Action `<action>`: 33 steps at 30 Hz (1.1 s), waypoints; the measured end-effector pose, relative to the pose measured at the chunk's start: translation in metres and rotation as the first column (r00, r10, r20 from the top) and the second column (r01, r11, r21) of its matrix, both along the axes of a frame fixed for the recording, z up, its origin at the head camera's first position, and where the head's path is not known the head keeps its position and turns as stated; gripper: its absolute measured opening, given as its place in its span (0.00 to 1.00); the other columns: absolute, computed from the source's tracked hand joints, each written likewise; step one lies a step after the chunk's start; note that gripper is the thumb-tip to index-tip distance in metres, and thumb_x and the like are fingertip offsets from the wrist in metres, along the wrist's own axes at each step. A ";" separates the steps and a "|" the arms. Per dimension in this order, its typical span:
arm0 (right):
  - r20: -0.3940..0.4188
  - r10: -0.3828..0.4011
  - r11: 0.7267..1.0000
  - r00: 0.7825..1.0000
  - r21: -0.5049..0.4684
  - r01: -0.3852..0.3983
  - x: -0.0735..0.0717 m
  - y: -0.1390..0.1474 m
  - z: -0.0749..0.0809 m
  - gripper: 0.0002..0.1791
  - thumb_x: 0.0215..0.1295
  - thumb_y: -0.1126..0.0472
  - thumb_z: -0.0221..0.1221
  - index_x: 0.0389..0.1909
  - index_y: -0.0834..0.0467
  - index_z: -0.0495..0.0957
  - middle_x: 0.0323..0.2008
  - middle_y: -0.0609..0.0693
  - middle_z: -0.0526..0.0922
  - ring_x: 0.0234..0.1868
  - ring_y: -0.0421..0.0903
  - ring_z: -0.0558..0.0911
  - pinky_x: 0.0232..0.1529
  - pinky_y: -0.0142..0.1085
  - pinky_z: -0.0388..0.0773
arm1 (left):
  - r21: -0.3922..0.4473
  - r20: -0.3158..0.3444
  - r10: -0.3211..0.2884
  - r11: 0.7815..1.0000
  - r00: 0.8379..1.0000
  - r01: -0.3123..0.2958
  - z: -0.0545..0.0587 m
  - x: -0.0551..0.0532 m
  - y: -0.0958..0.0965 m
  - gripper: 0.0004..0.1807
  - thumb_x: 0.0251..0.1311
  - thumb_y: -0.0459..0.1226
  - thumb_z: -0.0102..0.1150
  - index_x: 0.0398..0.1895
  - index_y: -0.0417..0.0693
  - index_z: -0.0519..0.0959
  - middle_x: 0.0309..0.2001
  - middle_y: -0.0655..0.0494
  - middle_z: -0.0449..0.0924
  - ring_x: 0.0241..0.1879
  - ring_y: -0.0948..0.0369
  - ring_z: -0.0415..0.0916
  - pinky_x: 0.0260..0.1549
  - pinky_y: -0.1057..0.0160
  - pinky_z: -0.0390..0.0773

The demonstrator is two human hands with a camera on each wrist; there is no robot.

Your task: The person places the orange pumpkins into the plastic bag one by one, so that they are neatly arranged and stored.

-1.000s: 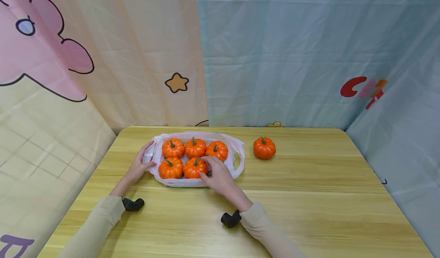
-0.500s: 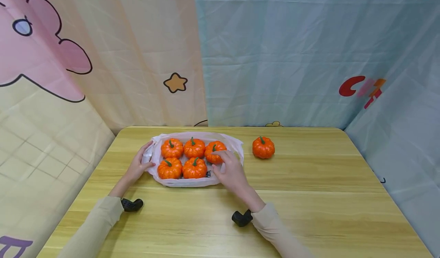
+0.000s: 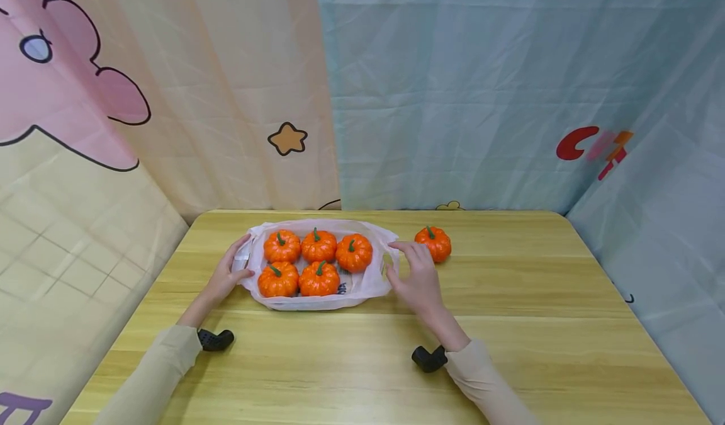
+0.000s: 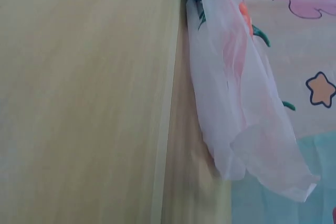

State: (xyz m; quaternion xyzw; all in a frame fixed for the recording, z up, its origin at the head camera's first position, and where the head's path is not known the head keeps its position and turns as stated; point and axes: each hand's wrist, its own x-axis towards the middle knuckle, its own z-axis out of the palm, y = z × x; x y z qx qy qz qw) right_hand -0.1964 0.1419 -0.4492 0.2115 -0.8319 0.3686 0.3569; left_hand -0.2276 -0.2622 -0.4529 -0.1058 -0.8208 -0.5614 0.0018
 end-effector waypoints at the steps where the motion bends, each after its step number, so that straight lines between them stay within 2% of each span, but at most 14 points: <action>1: -0.002 -0.008 1.000 1.000 0.000 0.008 0.000 0.005 -0.001 0.21 0.46 0.68 0.67 0.46 0.62 0.79 0.42 0.55 0.82 0.43 0.53 0.75 0.45 0.37 0.70 | 0.002 -0.001 0.000 1.000 1.000 0.000 0.000 0.000 0.000 0.42 0.52 0.19 0.52 0.72 0.34 0.51 0.74 0.32 0.44 0.73 0.38 0.41 0.71 0.36 0.42; 6: 0.008 -0.052 0.999 0.999 0.006 0.052 -0.001 0.028 -0.005 0.23 0.45 0.69 0.68 0.47 0.64 0.79 0.43 0.58 0.82 0.47 0.54 0.75 0.50 0.37 0.69 | -0.003 -0.003 0.008 1.000 1.000 -0.008 0.001 0.002 0.001 0.42 0.52 0.20 0.53 0.72 0.34 0.52 0.74 0.32 0.45 0.73 0.38 0.41 0.71 0.36 0.41; 12: 0.022 -0.111 0.994 0.994 -0.010 0.111 -0.003 0.054 -0.009 0.25 0.43 0.70 0.70 0.47 0.67 0.77 0.43 0.61 0.81 0.45 0.58 0.74 0.46 0.37 0.67 | -0.003 -0.003 0.012 1.000 1.000 -0.012 0.001 0.002 0.002 0.42 0.51 0.19 0.53 0.72 0.34 0.52 0.74 0.32 0.45 0.73 0.38 0.41 0.71 0.36 0.41; 14: 0.058 -0.123 0.991 0.991 -0.041 0.125 -0.005 0.061 -0.008 0.26 0.44 0.70 0.70 0.48 0.68 0.77 0.44 0.63 0.80 0.46 0.59 0.73 0.45 0.38 0.67 | -0.001 0.000 0.013 1.000 1.000 -0.013 0.001 0.002 0.002 0.42 0.52 0.20 0.53 0.72 0.34 0.52 0.74 0.32 0.45 0.73 0.38 0.41 0.71 0.37 0.41; 17: 0.161 -0.123 0.980 0.979 -0.135 0.145 -0.007 0.069 -0.005 0.27 0.47 0.70 0.70 0.51 0.68 0.75 0.47 0.64 0.79 0.47 0.56 0.73 0.44 0.38 0.67 | 0.002 0.000 0.016 1.000 1.000 -0.016 0.000 0.001 0.001 0.42 0.52 0.19 0.53 0.72 0.34 0.52 0.74 0.33 0.44 0.73 0.39 0.40 0.71 0.37 0.42; 18: 0.199 -0.123 0.974 0.972 -0.166 0.157 -0.008 0.071 -0.003 0.27 0.48 0.70 0.70 0.52 0.67 0.75 0.48 0.64 0.79 0.48 0.51 0.73 0.45 0.38 0.68 | 0.003 0.000 0.017 1.000 1.000 -0.017 0.000 0.001 0.001 0.42 0.52 0.19 0.53 0.72 0.34 0.51 0.74 0.33 0.44 0.73 0.39 0.40 0.71 0.37 0.42; 20: 0.266 -0.120 0.958 0.956 -0.221 0.182 -0.010 0.074 0.000 0.28 0.49 0.69 0.69 0.54 0.66 0.74 0.50 0.64 0.78 0.49 0.50 0.73 0.47 0.37 0.68 | 0.003 -0.002 0.018 1.000 1.000 -0.018 -0.001 0.001 0.000 0.42 0.52 0.19 0.53 0.72 0.33 0.51 0.74 0.32 0.44 0.73 0.39 0.40 0.71 0.37 0.42; 23: 0.355 -0.122 0.947 0.927 -0.239 0.216 -0.016 0.080 0.003 0.30 0.51 0.66 0.69 0.57 0.64 0.72 0.54 0.63 0.76 0.52 0.52 0.72 0.51 0.40 0.68 | 0.000 -0.001 0.019 1.000 1.000 -0.019 -0.001 0.002 -0.001 0.42 0.52 0.19 0.53 0.72 0.33 0.51 0.74 0.32 0.44 0.73 0.39 0.40 0.71 0.37 0.42; 25: 0.408 -0.115 0.950 0.906 -0.220 0.220 -0.021 0.083 0.002 0.33 0.52 0.64 0.69 0.60 0.64 0.69 0.57 0.64 0.73 0.55 0.59 0.70 0.54 0.45 0.68 | -0.001 0.003 0.021 1.000 1.000 -0.021 0.000 0.002 -0.001 0.41 0.52 0.19 0.53 0.72 0.33 0.51 0.74 0.32 0.44 0.73 0.38 0.40 0.71 0.37 0.42; 28: 0.480 -0.090 0.960 0.872 -0.190 0.204 -0.028 0.088 -0.001 0.38 0.53 0.62 0.69 0.64 0.66 0.65 0.61 0.66 0.69 0.59 0.64 0.67 0.58 0.55 0.66 | -0.007 0.009 0.023 1.000 1.000 -0.023 0.001 0.003 0.000 0.41 0.53 0.20 0.53 0.72 0.34 0.51 0.74 0.33 0.43 0.73 0.38 0.40 0.71 0.37 0.42; 33: 0.582 -0.079 0.975 0.809 -0.124 0.184 -0.039 0.093 -0.009 0.46 0.52 0.59 0.70 0.69 0.67 0.57 0.67 0.69 0.61 0.64 0.67 0.62 0.63 0.59 0.64 | -0.011 0.001 0.019 1.000 1.000 -0.019 0.001 0.002 0.001 0.41 0.53 0.20 0.53 0.72 0.33 0.51 0.74 0.33 0.44 0.73 0.38 0.40 0.71 0.36 0.41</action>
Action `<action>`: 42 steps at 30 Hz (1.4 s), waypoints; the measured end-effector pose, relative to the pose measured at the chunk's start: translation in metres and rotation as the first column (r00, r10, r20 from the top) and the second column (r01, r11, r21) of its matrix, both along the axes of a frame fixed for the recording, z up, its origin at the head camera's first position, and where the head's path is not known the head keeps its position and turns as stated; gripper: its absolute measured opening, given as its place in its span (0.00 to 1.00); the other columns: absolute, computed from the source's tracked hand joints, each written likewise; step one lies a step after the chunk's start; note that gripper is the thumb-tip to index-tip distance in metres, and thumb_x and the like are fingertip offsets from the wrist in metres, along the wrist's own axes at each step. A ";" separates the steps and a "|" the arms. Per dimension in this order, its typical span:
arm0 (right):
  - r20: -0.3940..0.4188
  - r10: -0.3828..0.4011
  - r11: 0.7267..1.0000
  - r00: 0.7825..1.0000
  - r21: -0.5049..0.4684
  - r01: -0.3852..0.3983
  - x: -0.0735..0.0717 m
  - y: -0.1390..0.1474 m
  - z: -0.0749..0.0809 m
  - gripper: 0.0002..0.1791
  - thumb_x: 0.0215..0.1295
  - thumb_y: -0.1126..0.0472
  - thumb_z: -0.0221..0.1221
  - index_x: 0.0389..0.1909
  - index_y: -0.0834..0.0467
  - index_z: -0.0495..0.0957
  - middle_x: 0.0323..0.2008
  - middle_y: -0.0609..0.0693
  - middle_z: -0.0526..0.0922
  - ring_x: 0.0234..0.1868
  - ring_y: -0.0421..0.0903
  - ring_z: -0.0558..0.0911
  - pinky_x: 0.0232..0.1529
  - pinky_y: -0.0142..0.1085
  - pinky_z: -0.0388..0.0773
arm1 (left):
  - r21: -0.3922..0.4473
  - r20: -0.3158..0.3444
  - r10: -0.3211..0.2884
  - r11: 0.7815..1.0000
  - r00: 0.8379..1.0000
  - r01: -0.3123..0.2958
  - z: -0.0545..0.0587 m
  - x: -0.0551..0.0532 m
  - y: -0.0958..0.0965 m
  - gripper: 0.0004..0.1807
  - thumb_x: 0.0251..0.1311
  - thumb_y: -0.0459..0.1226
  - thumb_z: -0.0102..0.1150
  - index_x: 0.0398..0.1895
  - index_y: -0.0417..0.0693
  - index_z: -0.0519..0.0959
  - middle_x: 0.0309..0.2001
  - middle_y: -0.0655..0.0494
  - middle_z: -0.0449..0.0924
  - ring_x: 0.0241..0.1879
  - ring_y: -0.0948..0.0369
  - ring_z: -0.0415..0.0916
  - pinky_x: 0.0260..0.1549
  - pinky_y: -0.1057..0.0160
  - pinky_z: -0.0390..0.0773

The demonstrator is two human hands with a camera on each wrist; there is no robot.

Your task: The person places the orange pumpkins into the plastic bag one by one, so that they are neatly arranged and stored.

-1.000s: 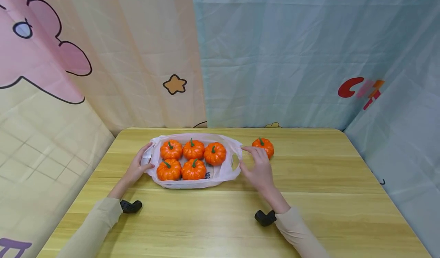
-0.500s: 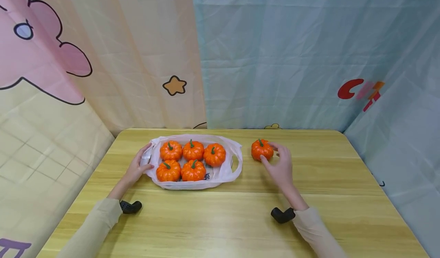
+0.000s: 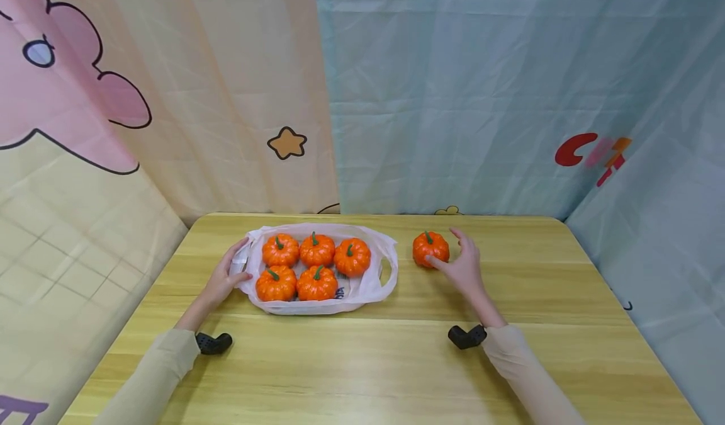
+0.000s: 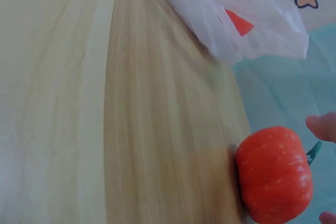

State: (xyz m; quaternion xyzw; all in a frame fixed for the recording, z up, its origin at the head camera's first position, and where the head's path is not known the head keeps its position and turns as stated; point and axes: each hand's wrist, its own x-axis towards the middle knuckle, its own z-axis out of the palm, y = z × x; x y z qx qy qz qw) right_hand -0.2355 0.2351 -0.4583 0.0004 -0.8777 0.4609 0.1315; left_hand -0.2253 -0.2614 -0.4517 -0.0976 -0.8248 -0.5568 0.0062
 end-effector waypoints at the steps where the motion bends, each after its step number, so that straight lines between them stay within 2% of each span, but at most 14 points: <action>1: 0.022 0.003 1.000 1.000 0.006 -0.003 -0.002 0.000 -0.002 0.48 0.51 0.58 0.70 0.69 0.67 0.57 0.68 0.69 0.60 0.64 0.68 0.62 0.64 0.59 0.63 | 0.001 0.001 -0.001 1.000 1.000 0.001 0.000 0.000 0.000 0.41 0.53 0.20 0.53 0.72 0.33 0.51 0.74 0.33 0.44 0.73 0.38 0.40 0.71 0.36 0.41; 5: 0.084 0.014 1.000 0.996 0.012 -0.015 -0.007 -0.001 -0.006 0.49 0.51 0.55 0.71 0.70 0.67 0.56 0.68 0.70 0.58 0.65 0.68 0.61 0.64 0.60 0.63 | -0.002 -0.001 -0.004 1.000 1.000 0.004 0.000 0.000 -0.001 0.41 0.53 0.20 0.53 0.72 0.34 0.51 0.74 0.33 0.44 0.73 0.38 0.40 0.70 0.36 0.41; 8: 0.099 0.021 1.000 0.995 0.005 -0.022 -0.009 -0.002 -0.009 0.49 0.52 0.56 0.70 0.70 0.66 0.56 0.68 0.71 0.58 0.64 0.68 0.62 0.63 0.60 0.65 | -0.002 -0.003 -0.006 1.000 1.000 0.006 0.000 0.000 -0.001 0.41 0.53 0.20 0.53 0.72 0.34 0.51 0.74 0.32 0.44 0.73 0.37 0.40 0.70 0.36 0.42; 19: 0.105 0.060 0.998 0.993 -0.025 -0.058 -0.012 -0.003 -0.015 0.43 0.54 0.60 0.68 0.68 0.66 0.58 0.65 0.68 0.63 0.60 0.65 0.68 0.61 0.58 0.69 | -0.004 -0.009 -0.009 1.000 1.000 0.009 0.000 0.002 0.000 0.41 0.54 0.20 0.53 0.72 0.33 0.51 0.74 0.32 0.44 0.73 0.37 0.41 0.70 0.35 0.42; 28: 0.106 0.034 0.999 0.994 -0.013 -0.033 -0.015 -0.005 -0.017 0.40 0.54 0.59 0.69 0.66 0.64 0.62 0.65 0.67 0.64 0.59 0.65 0.69 0.60 0.58 0.70 | 0.011 -0.010 -0.001 1.000 1.000 0.002 -0.003 0.000 -0.002 0.41 0.53 0.20 0.53 0.72 0.34 0.51 0.74 0.32 0.44 0.73 0.38 0.42 0.70 0.36 0.43; 34: 0.142 0.012 1.000 0.990 -0.010 -0.010 -0.013 -0.003 -0.018 0.41 0.54 0.56 0.69 0.67 0.61 0.62 0.67 0.65 0.64 0.57 0.64 0.72 0.59 0.55 0.71 | 0.012 -0.014 -0.008 1.000 1.000 0.008 -0.003 0.000 -0.002 0.41 0.53 0.20 0.53 0.72 0.33 0.51 0.74 0.32 0.44 0.73 0.38 0.42 0.70 0.36 0.44; 42: 0.119 0.044 0.999 0.992 -0.010 -0.044 -0.012 -0.002 -0.017 0.47 0.53 0.59 0.69 0.70 0.67 0.55 0.65 0.69 0.63 0.59 0.65 0.69 0.62 0.59 0.68 | 0.011 -0.002 -0.008 1.000 1.000 0.008 -0.002 0.000 -0.002 0.41 0.54 0.21 0.53 0.73 0.35 0.51 0.74 0.33 0.43 0.73 0.37 0.41 0.70 0.35 0.42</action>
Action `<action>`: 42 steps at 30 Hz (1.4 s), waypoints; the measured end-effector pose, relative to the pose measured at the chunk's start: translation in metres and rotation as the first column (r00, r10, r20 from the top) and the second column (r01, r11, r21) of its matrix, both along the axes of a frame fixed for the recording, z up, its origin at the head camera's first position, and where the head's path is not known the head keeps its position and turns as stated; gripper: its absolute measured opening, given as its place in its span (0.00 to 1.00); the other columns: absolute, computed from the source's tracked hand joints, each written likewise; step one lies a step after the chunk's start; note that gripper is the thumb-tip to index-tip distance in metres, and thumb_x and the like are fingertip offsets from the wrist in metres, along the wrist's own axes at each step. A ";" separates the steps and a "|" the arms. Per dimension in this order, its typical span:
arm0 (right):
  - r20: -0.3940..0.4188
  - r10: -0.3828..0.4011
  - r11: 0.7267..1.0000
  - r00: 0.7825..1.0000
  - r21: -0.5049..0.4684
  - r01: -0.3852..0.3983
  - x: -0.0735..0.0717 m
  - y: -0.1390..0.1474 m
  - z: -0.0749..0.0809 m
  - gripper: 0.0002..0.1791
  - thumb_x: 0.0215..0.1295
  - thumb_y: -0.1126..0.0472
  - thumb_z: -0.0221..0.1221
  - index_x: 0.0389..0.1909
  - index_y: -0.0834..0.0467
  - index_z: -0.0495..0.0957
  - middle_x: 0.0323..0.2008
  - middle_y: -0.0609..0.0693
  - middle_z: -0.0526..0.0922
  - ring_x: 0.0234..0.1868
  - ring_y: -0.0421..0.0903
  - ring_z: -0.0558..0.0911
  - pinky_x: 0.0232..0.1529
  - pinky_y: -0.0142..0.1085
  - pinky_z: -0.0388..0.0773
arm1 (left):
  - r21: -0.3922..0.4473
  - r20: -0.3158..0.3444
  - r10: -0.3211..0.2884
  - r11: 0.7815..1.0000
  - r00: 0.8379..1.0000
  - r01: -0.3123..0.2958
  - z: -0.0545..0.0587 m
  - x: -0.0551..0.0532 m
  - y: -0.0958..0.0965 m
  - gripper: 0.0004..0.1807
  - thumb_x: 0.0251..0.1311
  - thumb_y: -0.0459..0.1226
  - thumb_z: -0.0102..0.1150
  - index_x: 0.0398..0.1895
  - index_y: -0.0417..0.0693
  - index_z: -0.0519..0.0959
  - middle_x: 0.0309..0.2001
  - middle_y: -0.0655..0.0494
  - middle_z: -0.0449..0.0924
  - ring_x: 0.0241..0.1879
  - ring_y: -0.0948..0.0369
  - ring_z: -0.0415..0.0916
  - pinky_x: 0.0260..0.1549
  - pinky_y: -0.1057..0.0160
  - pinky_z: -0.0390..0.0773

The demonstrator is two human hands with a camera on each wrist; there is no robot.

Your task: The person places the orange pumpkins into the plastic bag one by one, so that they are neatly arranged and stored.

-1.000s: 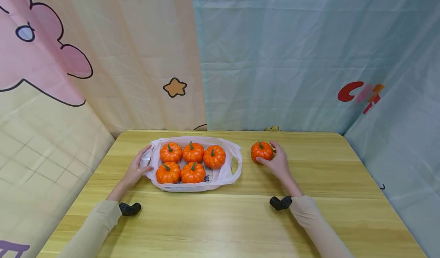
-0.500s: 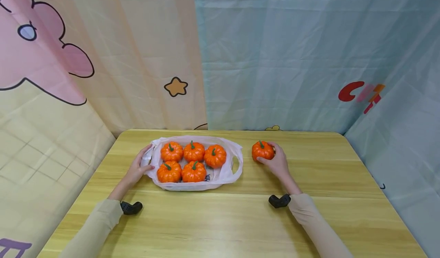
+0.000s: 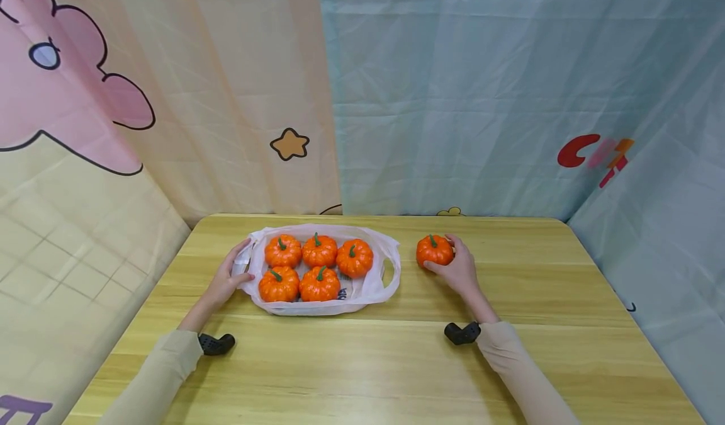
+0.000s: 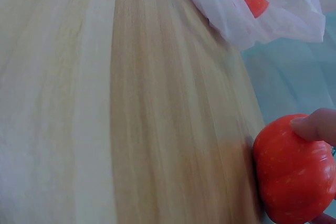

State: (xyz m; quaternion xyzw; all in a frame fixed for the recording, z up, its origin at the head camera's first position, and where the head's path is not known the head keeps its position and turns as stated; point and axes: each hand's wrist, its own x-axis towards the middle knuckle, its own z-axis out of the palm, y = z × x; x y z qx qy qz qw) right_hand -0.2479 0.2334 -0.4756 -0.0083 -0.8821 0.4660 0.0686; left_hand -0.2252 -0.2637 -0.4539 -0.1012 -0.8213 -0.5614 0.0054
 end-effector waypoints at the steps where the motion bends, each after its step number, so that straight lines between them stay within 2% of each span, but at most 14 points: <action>1: 0.001 0.004 1.000 1.000 0.006 -0.004 0.000 0.000 0.000 0.47 0.53 0.59 0.69 0.70 0.67 0.55 0.65 0.69 0.63 0.60 0.65 0.68 0.62 0.59 0.68 | -0.001 0.001 0.000 1.000 1.000 0.000 0.000 0.000 0.000 0.41 0.54 0.21 0.53 0.73 0.34 0.51 0.74 0.33 0.43 0.73 0.37 0.40 0.70 0.35 0.42; 9: 0.024 -0.010 0.997 1.000 0.070 0.009 0.006 0.000 0.001 0.46 0.53 0.53 0.69 0.69 0.63 0.58 0.63 0.68 0.63 0.62 0.65 0.64 0.62 0.62 0.66 | 0.013 0.002 0.000 1.000 1.000 0.000 -0.001 0.000 0.001 0.41 0.53 0.20 0.53 0.72 0.34 0.51 0.74 0.33 0.43 0.73 0.38 0.40 0.70 0.36 0.43; 15: -0.021 -0.029 0.998 0.999 0.056 0.030 0.013 -0.001 0.001 0.45 0.51 0.55 0.70 0.67 0.63 0.61 0.62 0.68 0.64 0.59 0.63 0.66 0.59 0.59 0.69 | 0.001 0.014 0.007 1.000 1.000 -0.007 -0.001 0.000 0.001 0.41 0.54 0.21 0.52 0.73 0.35 0.50 0.75 0.33 0.42 0.73 0.38 0.40 0.70 0.36 0.43; 20: -0.081 -0.058 0.997 0.995 0.043 0.061 0.021 -0.005 0.007 0.44 0.51 0.55 0.70 0.67 0.63 0.61 0.60 0.66 0.66 0.52 0.59 0.70 0.52 0.52 0.73 | -0.007 0.014 0.012 1.000 1.000 -0.012 0.000 0.000 0.001 0.41 0.54 0.21 0.53 0.73 0.35 0.51 0.75 0.33 0.42 0.73 0.38 0.41 0.70 0.36 0.43; 26: -0.168 -0.095 0.995 0.981 -0.011 0.095 0.029 -0.015 0.021 0.43 0.50 0.55 0.71 0.66 0.60 0.62 0.61 0.61 0.67 0.52 0.54 0.71 0.47 0.36 0.71 | 0.001 0.013 0.008 1.000 1.000 -0.008 -0.001 0.000 0.001 0.41 0.54 0.21 0.53 0.73 0.35 0.50 0.75 0.33 0.42 0.73 0.38 0.41 0.70 0.36 0.44; 28: -0.198 -0.112 0.994 0.974 -0.032 0.108 0.032 -0.020 0.027 0.43 0.49 0.57 0.71 0.66 0.60 0.63 0.61 0.61 0.68 0.52 0.54 0.71 0.46 0.35 0.71 | 0.004 0.011 0.005 1.000 1.000 -0.005 -0.001 0.000 0.000 0.41 0.54 0.21 0.53 0.73 0.35 0.51 0.75 0.33 0.42 0.73 0.38 0.41 0.70 0.36 0.44; 32: -0.277 -0.133 0.990 0.951 -0.075 0.117 0.035 -0.033 0.038 0.43 0.46 0.61 0.73 0.64 0.63 0.64 0.60 0.62 0.68 0.51 0.56 0.72 0.48 0.42 0.72 | 0.004 0.010 0.001 1.000 1.000 -0.001 0.000 0.000 0.000 0.41 0.54 0.21 0.53 0.73 0.34 0.51 0.75 0.33 0.42 0.73 0.38 0.41 0.70 0.36 0.44; 34: -0.319 -0.132 0.990 0.939 -0.089 0.109 0.038 -0.041 0.042 0.44 0.44 0.62 0.73 0.64 0.64 0.65 0.59 0.63 0.68 0.51 0.56 0.72 0.48 0.42 0.72 | 0.005 0.008 0.000 1.000 1.000 0.000 0.001 0.001 0.001 0.41 0.54 0.21 0.53 0.72 0.34 0.51 0.74 0.32 0.42 0.73 0.38 0.41 0.70 0.36 0.45; 38: -0.404 -0.097 0.994 0.910 -0.091 0.066 0.042 -0.057 0.047 0.44 0.41 0.63 0.74 0.63 0.62 0.66 0.58 0.61 0.70 0.51 0.52 0.72 0.46 0.35 0.70 | 0.000 0.003 0.001 1.000 1.000 -0.001 0.001 0.002 0.001 0.41 0.54 0.21 0.53 0.73 0.35 0.51 0.74 0.32 0.43 0.73 0.37 0.41 0.70 0.36 0.45; 42: -0.482 -0.034 0.997 0.875 -0.073 -0.001 0.045 -0.073 0.048 0.45 0.40 0.64 0.75 0.63 0.61 0.67 0.56 0.60 0.72 0.50 0.47 0.71 0.44 0.32 0.69 | -0.007 -0.008 0.004 1.000 1.000 -0.004 -0.004 -0.003 -0.001 0.41 0.54 0.21 0.54 0.72 0.35 0.51 0.74 0.32 0.43 0.73 0.36 0.42 0.69 0.34 0.44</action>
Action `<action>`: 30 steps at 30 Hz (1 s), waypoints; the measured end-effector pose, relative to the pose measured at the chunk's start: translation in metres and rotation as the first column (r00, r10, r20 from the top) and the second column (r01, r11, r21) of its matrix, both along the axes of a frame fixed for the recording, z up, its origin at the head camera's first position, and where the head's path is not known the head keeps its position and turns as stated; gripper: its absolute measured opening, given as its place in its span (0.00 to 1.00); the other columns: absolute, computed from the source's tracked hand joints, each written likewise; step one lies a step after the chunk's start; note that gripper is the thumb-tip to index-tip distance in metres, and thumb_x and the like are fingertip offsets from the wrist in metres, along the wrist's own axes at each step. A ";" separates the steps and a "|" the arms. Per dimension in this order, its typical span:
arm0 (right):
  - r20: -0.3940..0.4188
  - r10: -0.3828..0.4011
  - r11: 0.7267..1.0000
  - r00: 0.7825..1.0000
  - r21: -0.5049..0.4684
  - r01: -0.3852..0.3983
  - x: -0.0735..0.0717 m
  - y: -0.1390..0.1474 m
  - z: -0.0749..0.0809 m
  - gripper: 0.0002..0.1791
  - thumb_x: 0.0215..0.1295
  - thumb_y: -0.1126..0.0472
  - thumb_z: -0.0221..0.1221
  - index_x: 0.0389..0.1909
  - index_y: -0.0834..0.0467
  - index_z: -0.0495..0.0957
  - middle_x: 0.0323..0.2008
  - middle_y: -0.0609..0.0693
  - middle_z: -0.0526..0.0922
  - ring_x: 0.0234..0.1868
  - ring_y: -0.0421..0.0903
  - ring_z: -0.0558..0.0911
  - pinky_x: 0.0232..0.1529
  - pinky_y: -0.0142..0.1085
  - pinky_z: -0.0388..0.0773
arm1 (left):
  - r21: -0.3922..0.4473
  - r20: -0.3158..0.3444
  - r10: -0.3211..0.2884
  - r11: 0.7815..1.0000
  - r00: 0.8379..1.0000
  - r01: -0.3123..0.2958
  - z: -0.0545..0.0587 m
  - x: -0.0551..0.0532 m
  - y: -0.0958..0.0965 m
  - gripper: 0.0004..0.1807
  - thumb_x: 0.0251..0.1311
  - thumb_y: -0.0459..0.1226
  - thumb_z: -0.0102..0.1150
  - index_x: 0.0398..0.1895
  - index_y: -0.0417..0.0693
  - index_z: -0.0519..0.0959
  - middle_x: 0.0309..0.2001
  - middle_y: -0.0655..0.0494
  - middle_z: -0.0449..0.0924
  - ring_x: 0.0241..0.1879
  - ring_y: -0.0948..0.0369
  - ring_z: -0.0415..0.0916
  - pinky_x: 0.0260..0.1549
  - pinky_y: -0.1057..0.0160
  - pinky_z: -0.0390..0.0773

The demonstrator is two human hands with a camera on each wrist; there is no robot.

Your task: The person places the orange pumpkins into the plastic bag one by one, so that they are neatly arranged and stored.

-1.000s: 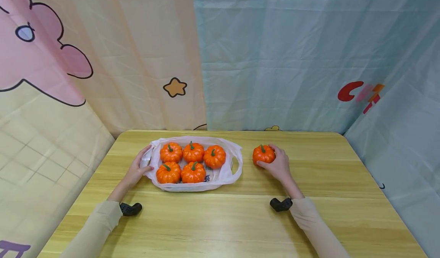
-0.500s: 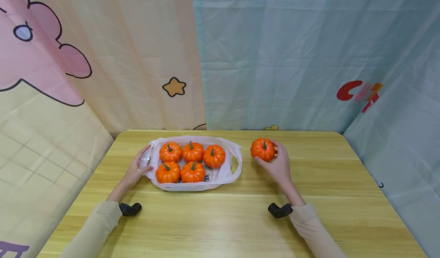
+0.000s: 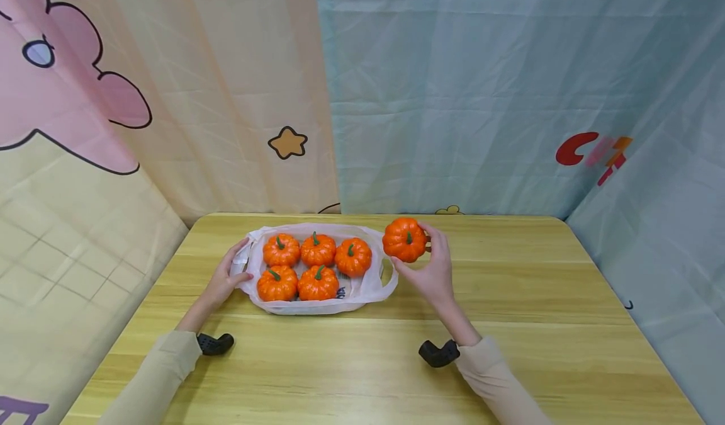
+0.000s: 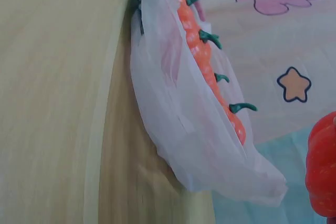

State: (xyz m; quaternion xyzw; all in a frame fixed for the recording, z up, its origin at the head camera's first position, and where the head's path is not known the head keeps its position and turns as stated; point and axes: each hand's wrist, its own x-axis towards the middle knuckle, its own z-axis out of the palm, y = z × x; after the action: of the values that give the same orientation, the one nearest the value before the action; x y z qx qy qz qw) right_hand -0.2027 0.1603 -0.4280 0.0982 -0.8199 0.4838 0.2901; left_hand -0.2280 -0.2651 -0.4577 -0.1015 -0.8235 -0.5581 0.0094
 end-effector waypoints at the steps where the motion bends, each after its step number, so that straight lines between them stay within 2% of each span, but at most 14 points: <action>1: -0.015 0.019 1.000 1.000 0.006 -0.019 0.001 -0.004 0.000 0.45 0.39 0.64 0.75 0.63 0.61 0.67 0.56 0.59 0.72 0.50 0.47 0.71 0.44 0.31 0.69 | 0.005 -0.003 0.000 1.000 1.000 0.000 -0.004 -0.002 -0.001 0.42 0.53 0.21 0.54 0.73 0.35 0.51 0.74 0.32 0.43 0.73 0.37 0.41 0.69 0.34 0.44; 7: -0.036 0.136 0.990 0.990 0.046 -0.134 0.005 -0.030 -0.006 0.45 0.38 0.66 0.76 0.62 0.63 0.68 0.56 0.59 0.73 0.52 0.49 0.73 0.48 0.28 0.71 | 0.008 -0.025 0.010 1.000 1.000 -0.010 -0.026 -0.015 -0.010 0.43 0.53 0.21 0.56 0.74 0.41 0.52 0.75 0.38 0.45 0.74 0.41 0.42 0.70 0.36 0.44; 13: 0.028 0.243 0.964 0.970 0.108 -0.244 0.008 -0.049 -0.017 0.45 0.37 0.70 0.75 0.60 0.68 0.67 0.57 0.63 0.72 0.55 0.57 0.74 0.50 0.48 0.78 | 0.004 -0.060 0.004 1.000 0.998 -0.004 -0.031 -0.017 -0.011 0.44 0.52 0.23 0.57 0.74 0.43 0.53 0.75 0.37 0.46 0.73 0.40 0.43 0.69 0.34 0.45; 16: 0.056 0.285 0.950 0.957 0.115 -0.289 0.008 -0.052 -0.024 0.45 0.37 0.68 0.76 0.61 0.64 0.68 0.58 0.60 0.72 0.56 0.55 0.75 0.50 0.50 0.79 | 0.005 -0.056 0.006 1.000 0.998 -0.006 -0.031 -0.017 -0.011 0.43 0.52 0.23 0.57 0.73 0.43 0.53 0.75 0.37 0.46 0.73 0.39 0.43 0.69 0.35 0.44; 20: 0.064 0.346 0.928 0.936 0.127 -0.351 0.008 -0.050 -0.030 0.43 0.38 0.65 0.76 0.60 0.60 0.69 0.57 0.56 0.75 0.55 0.51 0.76 0.49 0.47 0.80 | 0.010 -0.040 0.004 1.000 0.999 -0.004 -0.026 -0.016 -0.009 0.43 0.53 0.21 0.56 0.73 0.41 0.53 0.75 0.37 0.45 0.73 0.40 0.42 0.70 0.36 0.43; 23: 0.077 0.387 0.904 0.919 0.162 -0.395 0.008 -0.048 -0.034 0.43 0.39 0.64 0.75 0.61 0.59 0.69 0.56 0.54 0.75 0.54 0.49 0.76 0.49 0.44 0.81 | 0.014 -0.037 -0.009 1.000 0.999 0.010 -0.016 -0.010 -0.006 0.43 0.52 0.20 0.55 0.73 0.36 0.52 0.74 0.33 0.45 0.73 0.37 0.42 0.69 0.34 0.43; 27: 0.118 0.410 0.879 0.905 0.215 -0.426 0.007 -0.045 -0.038 0.43 0.41 0.61 0.74 0.61 0.57 0.68 0.57 0.53 0.74 0.55 0.48 0.75 0.48 0.39 0.80 | 0.011 -0.029 -0.017 1.000 0.999 0.017 -0.002 -0.001 0.000 0.42 0.52 0.20 0.54 0.72 0.32 0.51 0.74 0.31 0.44 0.73 0.37 0.41 0.69 0.34 0.44; 30: 0.136 0.415 0.868 0.900 0.238 -0.436 0.008 -0.044 -0.039 0.43 0.41 0.59 0.74 0.62 0.56 0.67 0.59 0.53 0.73 0.57 0.48 0.74 0.48 0.37 0.80 | 0.011 -0.021 -0.012 1.000 1.000 0.012 0.000 0.002 0.001 0.41 0.53 0.20 0.53 0.72 0.33 0.51 0.74 0.32 0.44 0.73 0.38 0.41 0.70 0.36 0.43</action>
State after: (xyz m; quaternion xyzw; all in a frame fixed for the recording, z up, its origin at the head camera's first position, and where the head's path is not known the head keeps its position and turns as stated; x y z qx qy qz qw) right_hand -0.1952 0.1158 -0.4669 0.2946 -0.8456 0.4265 0.1276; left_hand -0.2264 -0.2640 -0.4574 -0.1124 -0.8196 -0.5616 0.0151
